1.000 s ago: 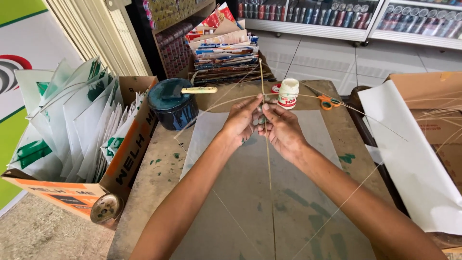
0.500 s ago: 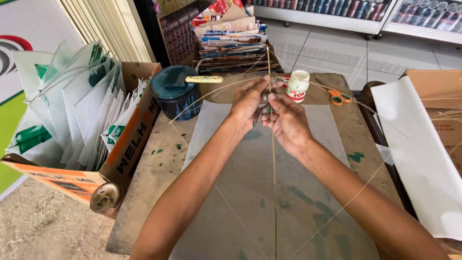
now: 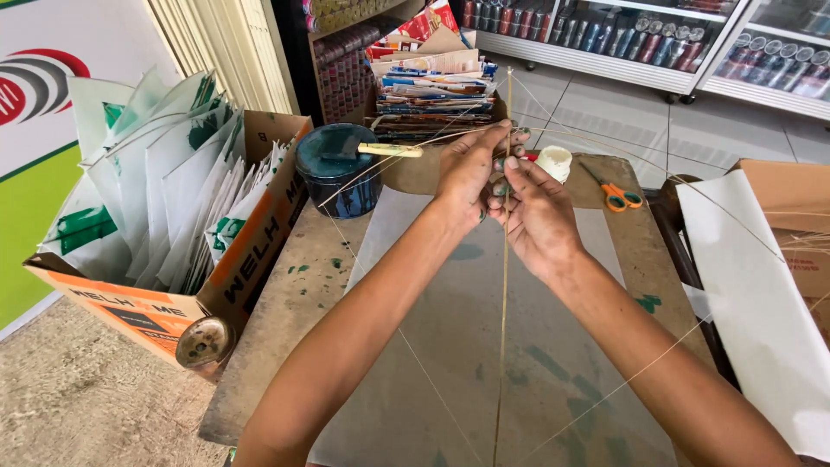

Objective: Assembling a kite by gluing paper and tying a bamboo frame together with string

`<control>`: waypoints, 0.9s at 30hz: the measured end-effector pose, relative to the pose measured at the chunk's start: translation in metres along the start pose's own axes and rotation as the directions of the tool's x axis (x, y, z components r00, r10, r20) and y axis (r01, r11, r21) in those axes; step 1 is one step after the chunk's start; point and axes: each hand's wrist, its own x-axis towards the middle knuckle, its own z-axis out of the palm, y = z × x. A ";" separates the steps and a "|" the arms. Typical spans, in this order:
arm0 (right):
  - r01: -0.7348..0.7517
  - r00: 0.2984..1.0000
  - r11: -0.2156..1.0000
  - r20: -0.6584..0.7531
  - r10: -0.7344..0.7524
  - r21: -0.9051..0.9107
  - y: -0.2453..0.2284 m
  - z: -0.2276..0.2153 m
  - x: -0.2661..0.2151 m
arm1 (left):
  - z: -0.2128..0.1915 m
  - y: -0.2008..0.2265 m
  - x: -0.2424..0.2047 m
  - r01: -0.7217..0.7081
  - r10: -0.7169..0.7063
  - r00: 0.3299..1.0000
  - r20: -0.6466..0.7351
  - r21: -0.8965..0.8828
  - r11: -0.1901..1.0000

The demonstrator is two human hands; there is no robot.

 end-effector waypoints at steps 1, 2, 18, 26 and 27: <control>0.002 1.000 1.000 0.001 -0.002 0.001 0.001 0.000 0.001 | 0.001 0.001 0.000 -0.002 0.002 1.000 0.002 0.001 1.000; 0.018 1.000 1.000 -0.001 -0.018 -0.005 0.003 0.000 0.002 | 0.001 0.001 -0.001 -0.005 0.005 1.000 -0.006 0.003 1.000; 0.094 0.995 0.996 -0.026 -0.093 0.001 0.021 0.002 0.012 | 0.006 0.006 -0.010 -0.055 0.052 0.990 -0.129 -0.021 0.998; 0.156 0.985 0.988 -0.073 -0.157 -0.020 0.030 0.005 0.008 | 0.004 -0.004 -0.008 -0.049 0.039 0.986 -0.165 -0.057 0.997; 0.175 0.981 0.984 -0.085 -0.177 -0.028 0.031 0.003 0.008 | 0.004 -0.007 -0.005 -0.056 0.044 0.985 -0.169 -0.068 0.996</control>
